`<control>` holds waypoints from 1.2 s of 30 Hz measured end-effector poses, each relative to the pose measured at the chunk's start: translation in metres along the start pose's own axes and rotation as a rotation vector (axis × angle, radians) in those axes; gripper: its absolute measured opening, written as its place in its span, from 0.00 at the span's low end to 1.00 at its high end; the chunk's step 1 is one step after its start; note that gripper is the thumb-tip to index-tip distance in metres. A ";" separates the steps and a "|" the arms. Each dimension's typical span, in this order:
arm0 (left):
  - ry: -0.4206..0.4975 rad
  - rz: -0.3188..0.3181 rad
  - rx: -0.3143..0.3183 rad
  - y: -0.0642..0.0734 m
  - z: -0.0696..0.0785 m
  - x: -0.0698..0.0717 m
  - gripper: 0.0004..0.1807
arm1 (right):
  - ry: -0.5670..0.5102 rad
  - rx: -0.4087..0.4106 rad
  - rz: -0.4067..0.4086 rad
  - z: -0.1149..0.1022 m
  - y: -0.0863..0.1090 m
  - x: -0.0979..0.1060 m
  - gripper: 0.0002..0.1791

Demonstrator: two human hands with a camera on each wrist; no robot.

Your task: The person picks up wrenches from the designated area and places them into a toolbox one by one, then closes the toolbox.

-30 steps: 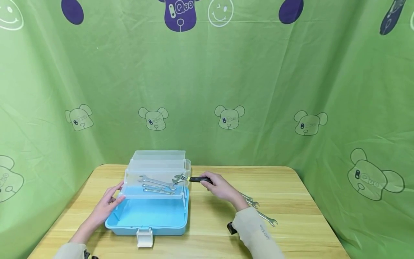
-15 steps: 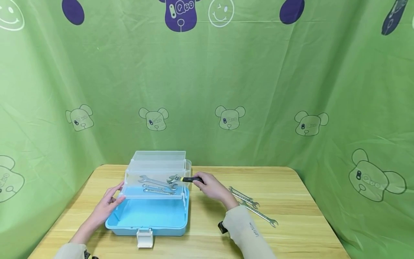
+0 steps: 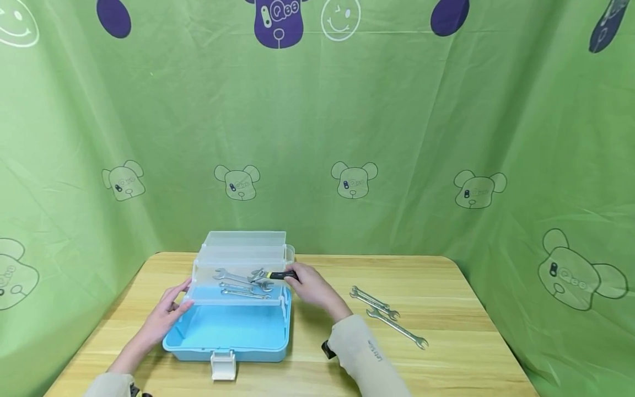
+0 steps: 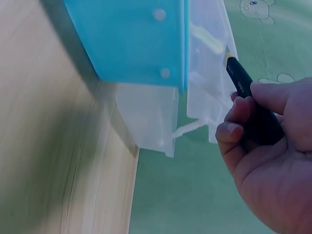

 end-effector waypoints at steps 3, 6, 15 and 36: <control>0.006 0.000 0.001 0.000 0.000 0.000 0.35 | 0.017 -0.003 0.023 -0.003 -0.001 -0.005 0.07; 0.011 0.004 -0.012 0.000 -0.001 0.000 0.35 | 0.034 -0.018 0.052 -0.006 -0.003 -0.009 0.08; 0.015 0.003 -0.019 -0.001 -0.003 -0.001 0.35 | 0.123 -0.012 0.137 -0.015 -0.005 -0.021 0.11; 0.001 -0.012 0.013 -0.001 -0.001 0.001 0.36 | 0.062 -0.069 0.078 -0.003 -0.011 -0.030 0.12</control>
Point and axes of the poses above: each hand's wrist, its own y-axis away from the middle knuckle, its own x-axis out of the back of the hand, z = x × y, the point moved 2 cm from there along -y, towards the middle knuckle, and after that the axes turned 10 degrees about z, right-handed, at the moved point
